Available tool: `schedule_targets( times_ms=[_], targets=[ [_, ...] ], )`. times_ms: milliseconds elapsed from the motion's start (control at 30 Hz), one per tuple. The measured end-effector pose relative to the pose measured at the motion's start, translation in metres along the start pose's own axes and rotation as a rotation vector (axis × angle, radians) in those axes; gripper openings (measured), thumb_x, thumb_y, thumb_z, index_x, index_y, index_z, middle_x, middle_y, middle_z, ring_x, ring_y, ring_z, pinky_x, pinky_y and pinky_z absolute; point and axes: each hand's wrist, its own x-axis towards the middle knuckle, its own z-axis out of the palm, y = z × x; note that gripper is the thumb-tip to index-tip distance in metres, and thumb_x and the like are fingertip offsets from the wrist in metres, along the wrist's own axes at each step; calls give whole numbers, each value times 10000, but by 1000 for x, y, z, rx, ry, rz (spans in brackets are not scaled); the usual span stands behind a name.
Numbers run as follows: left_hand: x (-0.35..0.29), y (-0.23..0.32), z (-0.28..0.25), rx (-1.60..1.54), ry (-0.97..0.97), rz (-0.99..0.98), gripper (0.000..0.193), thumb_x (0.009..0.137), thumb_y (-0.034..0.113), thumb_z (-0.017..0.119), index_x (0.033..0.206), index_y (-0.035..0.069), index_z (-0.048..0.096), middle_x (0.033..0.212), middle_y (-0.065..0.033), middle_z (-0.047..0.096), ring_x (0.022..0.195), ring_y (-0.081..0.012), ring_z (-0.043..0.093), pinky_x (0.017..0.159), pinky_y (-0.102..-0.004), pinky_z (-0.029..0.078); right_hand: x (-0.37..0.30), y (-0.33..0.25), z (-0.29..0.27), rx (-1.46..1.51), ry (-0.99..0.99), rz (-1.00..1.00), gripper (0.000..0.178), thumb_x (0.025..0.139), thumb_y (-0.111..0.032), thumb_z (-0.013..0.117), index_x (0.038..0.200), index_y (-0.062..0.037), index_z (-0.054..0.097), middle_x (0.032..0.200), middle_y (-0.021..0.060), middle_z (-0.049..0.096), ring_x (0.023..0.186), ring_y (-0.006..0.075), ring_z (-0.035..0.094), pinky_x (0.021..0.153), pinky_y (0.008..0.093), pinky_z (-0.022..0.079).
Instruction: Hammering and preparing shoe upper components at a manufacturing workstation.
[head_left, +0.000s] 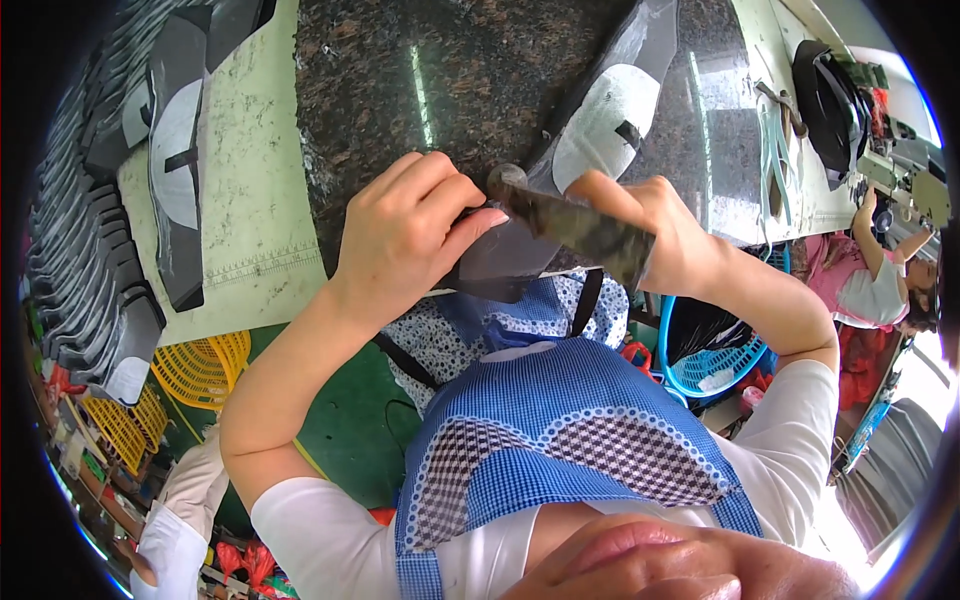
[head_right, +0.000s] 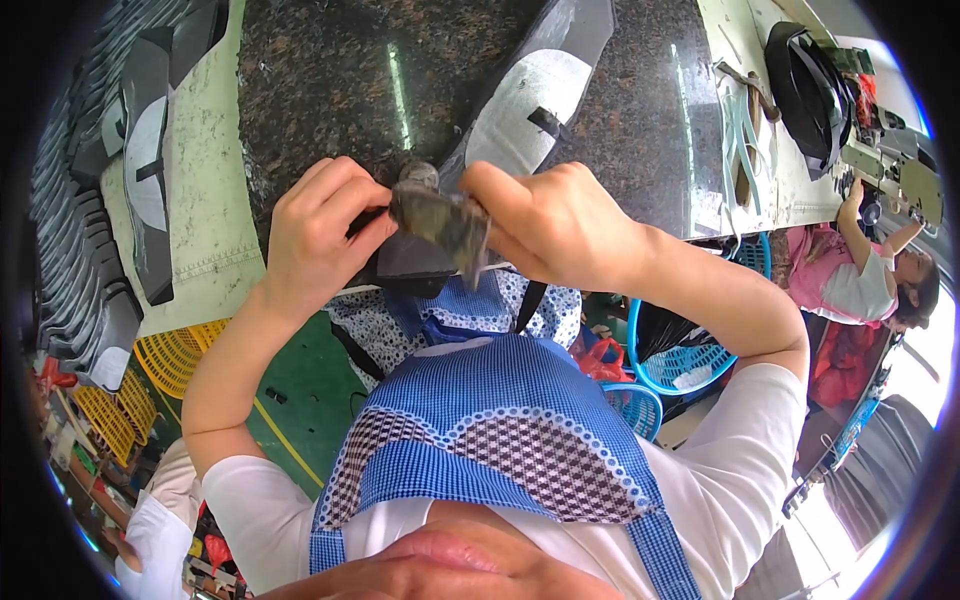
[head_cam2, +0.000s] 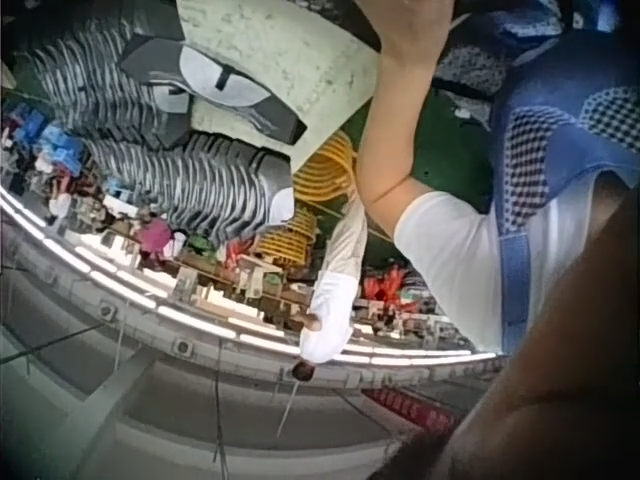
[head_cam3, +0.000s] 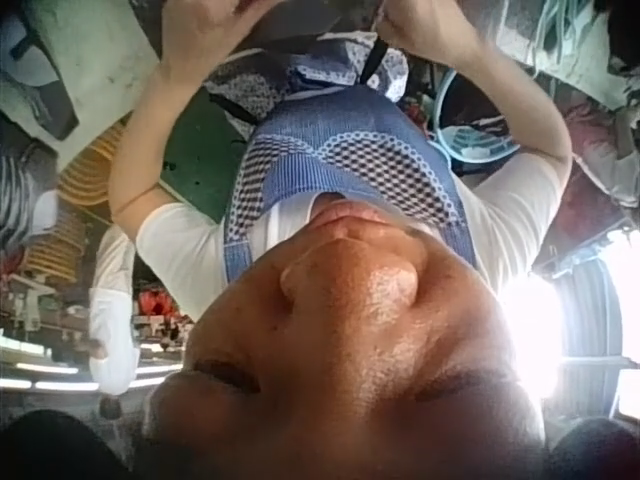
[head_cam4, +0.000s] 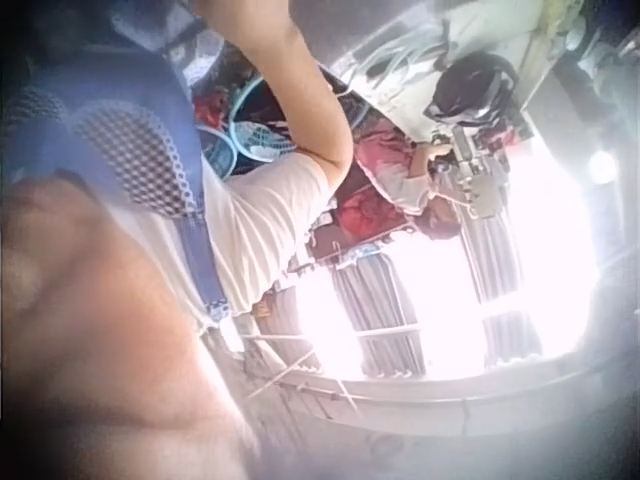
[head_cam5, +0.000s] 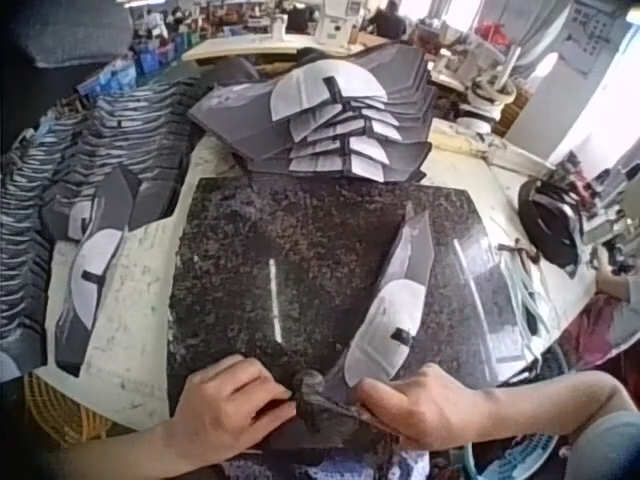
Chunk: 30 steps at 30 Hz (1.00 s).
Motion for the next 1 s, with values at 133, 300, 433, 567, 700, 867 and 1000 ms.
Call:
schedule_targets(
  times_ms=[133, 300, 433, 567, 700, 867, 1000],
  targets=[
    [-1, -1, -4, -115, -25, -64, 189, 716, 72, 816, 827, 12, 676, 790, -63, 616, 698, -207, 594, 607, -326, 491, 13, 3, -1, 100, 135, 257, 263, 842, -39, 641, 1072, -16, 514, 570, 137, 543, 512, 349, 598, 464, 424, 455],
    [-7, 1, -5, -85, -12, -100, 195, 706, 67, 823, 817, 8, 674, 762, -62, 618, 685, -198, 584, 597, -312, 479, -1, 4, 10, 62, -12, 3, 222, 899, -37, 619, 1107, -21, 544, 608, 150, 571, 531, 357, 600, 480, 410, 468],
    [-12, 4, -2, -68, 25, -148, 171, 722, 142, 806, 755, 42, 671, 743, -45, 608, 737, -247, 609, 655, -365, 499, 13, 2, 10, 66, 176, 63, 284, 806, -14, 646, 1061, -25, 522, 612, 124, 578, 526, 331, 605, 475, 418, 470],
    [-18, 11, 4, -17, 93, -111, 161, 723, 137, 806, 745, 46, 675, 738, -38, 609, 722, -233, 603, 627, -352, 495, -2, 2, 20, 38, 6, -56, 283, 813, -21, 647, 1063, -17, 513, 612, 110, 583, 523, 332, 619, 462, 410, 479],
    [-24, 15, 15, 129, 176, 6, 146, 727, 101, 791, 751, 50, 656, 730, -25, 566, 680, -204, 569, 575, -325, 476, 7, 9, 15, -67, 66, 13, 282, 824, -52, 667, 1058, -33, 510, 613, 98, 594, 534, 322, 630, 464, 398, 487],
    [-22, 19, 12, 370, 142, 150, 123, 734, 32, 765, 783, 20, 653, 752, -47, 558, 657, -223, 556, 572, -329, 469, 4, 0, 6, 38, 22, 54, 197, 873, -106, 674, 973, -44, 516, 515, 88, 502, 452, 253, 554, 406, 372, 419],
    [7, 28, -12, 312, -4, 18, 172, 731, 153, 798, 814, 44, 693, 781, -47, 590, 703, -234, 599, 638, -359, 499, -8, 18, -20, 404, 654, 391, 216, 1058, -231, 486, 961, -40, 516, 605, -2, 463, 450, 77, 415, 409, 245, 314]
  ],
)
